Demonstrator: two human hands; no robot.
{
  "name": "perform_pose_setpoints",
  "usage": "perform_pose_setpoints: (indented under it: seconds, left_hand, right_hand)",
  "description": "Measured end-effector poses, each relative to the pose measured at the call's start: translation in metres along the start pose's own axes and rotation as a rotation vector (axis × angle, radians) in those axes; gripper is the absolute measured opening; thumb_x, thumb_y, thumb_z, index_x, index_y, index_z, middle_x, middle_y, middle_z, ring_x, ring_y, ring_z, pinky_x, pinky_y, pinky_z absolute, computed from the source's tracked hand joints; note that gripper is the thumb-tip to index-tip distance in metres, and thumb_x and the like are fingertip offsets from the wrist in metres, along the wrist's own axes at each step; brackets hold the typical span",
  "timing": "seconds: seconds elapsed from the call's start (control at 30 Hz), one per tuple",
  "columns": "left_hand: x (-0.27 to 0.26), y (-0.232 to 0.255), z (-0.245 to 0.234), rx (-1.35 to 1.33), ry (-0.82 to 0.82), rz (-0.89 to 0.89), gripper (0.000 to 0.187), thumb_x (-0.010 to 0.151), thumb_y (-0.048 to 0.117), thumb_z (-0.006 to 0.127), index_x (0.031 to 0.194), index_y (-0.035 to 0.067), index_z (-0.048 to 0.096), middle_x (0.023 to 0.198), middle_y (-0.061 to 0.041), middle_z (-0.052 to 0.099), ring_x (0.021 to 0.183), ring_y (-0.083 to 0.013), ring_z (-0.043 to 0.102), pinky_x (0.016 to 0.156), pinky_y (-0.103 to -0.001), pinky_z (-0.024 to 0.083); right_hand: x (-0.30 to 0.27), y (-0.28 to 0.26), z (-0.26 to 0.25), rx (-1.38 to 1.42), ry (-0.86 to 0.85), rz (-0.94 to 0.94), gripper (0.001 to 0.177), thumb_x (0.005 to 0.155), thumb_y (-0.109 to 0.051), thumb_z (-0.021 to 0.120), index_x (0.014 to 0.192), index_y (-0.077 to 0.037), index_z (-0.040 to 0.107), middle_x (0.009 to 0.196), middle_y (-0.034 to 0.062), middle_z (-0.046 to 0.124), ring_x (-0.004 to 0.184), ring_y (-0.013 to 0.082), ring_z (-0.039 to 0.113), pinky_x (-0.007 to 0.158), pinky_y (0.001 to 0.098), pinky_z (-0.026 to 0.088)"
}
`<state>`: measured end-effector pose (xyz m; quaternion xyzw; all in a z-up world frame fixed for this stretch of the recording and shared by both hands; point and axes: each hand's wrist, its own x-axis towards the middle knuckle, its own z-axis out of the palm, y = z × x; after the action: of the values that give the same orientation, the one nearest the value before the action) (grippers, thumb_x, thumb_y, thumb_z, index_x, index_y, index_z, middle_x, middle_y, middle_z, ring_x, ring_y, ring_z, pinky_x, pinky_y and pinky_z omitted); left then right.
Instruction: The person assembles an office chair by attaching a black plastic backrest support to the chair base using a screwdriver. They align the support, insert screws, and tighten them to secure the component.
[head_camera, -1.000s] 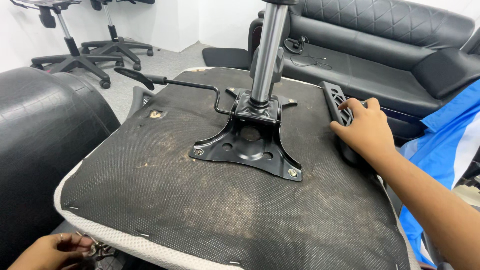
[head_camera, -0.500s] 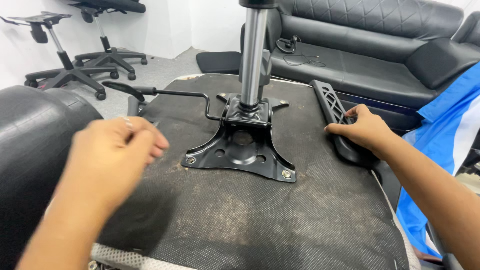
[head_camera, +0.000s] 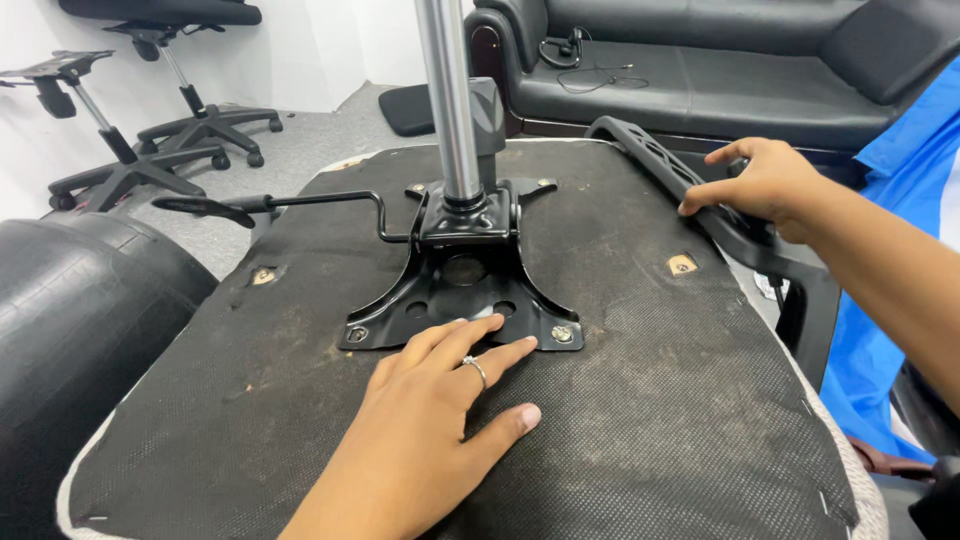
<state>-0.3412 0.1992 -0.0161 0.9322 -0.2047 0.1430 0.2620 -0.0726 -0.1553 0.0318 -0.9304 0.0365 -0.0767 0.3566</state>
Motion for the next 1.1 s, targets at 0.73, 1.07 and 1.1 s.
perform_pose_setpoints:
  seconds: [0.73,1.07,1.1]
  left_hand:
    - [-0.003,0.000,0.005,0.046,0.091,-0.069,0.046,0.081,0.045,0.080,0.125,0.031,0.079,0.148,-0.004,0.059,0.136,-0.0295,0.048,0.106,-0.054,0.031]
    - [0.039,0.024,-0.011,0.039,0.184,0.140,0.021,0.088,0.020,0.072,0.105,0.009,0.077,0.105,-0.003,0.069,0.090,-0.0212,0.062,0.077,-0.036,0.046]
    - [0.040,0.025,-0.012,0.021,0.199,0.104,0.019,0.087,0.019,0.072,0.103,0.010,0.077,0.103,-0.003,0.069,0.089,-0.0208,0.063,0.077,-0.036,0.047]
  right_hand:
    - [0.111,0.052,0.036,0.106,-0.247,0.053,0.076,0.064,-0.016,0.088,0.134,-0.018,0.062,0.129,0.0182,0.060,0.110,0.0340,0.062,0.085,0.0545,0.054]
    - [0.129,0.065,0.001,0.157,-0.216,-0.115,0.083,0.064,-0.002,0.087,0.141,-0.009,0.055,0.118,0.0280,0.062,0.097,0.0380,0.070,0.074,0.0522,0.063]
    - [0.130,0.059,-0.006,0.171,-0.219,-0.164,0.084,0.065,-0.001,0.088,0.141,-0.008,0.054,0.117,0.0264,0.063,0.096,0.0355,0.070,0.069,0.0531,0.064]
